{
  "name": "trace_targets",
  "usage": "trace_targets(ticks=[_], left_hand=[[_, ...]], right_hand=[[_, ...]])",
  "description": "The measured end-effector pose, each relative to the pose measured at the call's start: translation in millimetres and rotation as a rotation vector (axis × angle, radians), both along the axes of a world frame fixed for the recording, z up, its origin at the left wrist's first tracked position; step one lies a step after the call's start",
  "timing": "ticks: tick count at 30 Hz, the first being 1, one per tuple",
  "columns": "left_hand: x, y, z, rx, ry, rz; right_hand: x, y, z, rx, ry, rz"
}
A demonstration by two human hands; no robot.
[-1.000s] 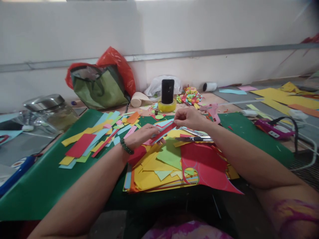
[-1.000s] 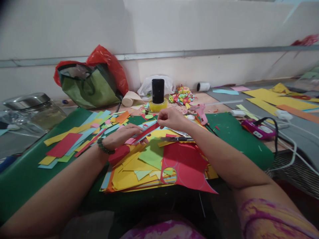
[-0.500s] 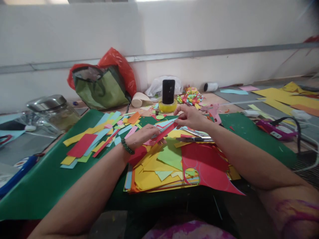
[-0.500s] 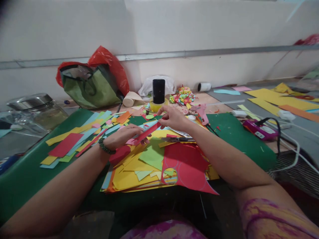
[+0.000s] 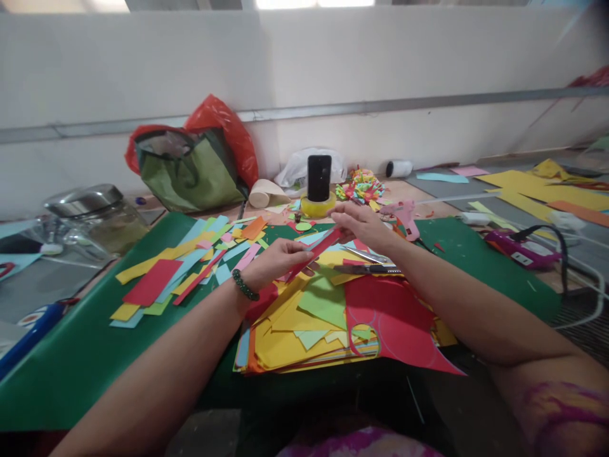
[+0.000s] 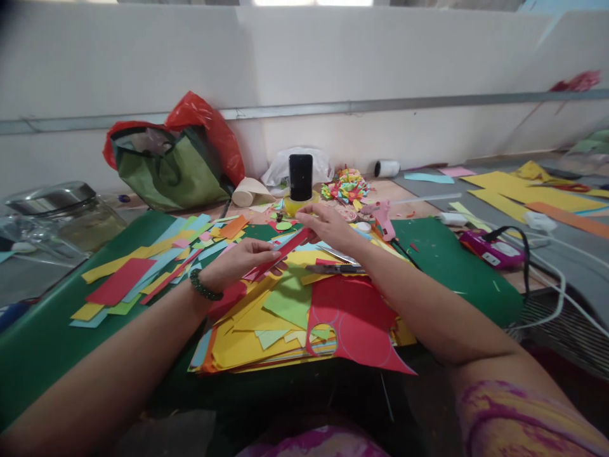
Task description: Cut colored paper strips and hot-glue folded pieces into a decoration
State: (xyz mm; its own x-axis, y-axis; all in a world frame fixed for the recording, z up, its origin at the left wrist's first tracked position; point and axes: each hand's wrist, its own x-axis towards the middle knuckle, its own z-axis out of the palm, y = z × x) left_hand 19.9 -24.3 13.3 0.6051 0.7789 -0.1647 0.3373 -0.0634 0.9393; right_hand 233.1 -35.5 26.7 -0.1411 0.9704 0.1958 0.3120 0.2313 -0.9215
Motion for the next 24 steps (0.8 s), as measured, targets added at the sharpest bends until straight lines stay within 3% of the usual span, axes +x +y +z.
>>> trace_targets(ticks=[4, 10, 18, 24], left_hand=[[4, -3, 3.4, -0.005, -0.009, 0.03], [7, -5, 6.5, -0.177, -0.092, 0.073], [1, -2, 2.2, 0.037, -0.039, -0.088], [0, 0, 2.1, 0.106, 0.003, -0.143]], right_hand=[[-5, -2, -1.5, -0.144, 0.049, 0.027], [-7, -2, -8.0, -0.088, 0.022, 0.024], [1, 0, -6.6, -0.048, 0.017, 0.037], [4, 0, -6.4, -0.009, -0.028, 0.041]])
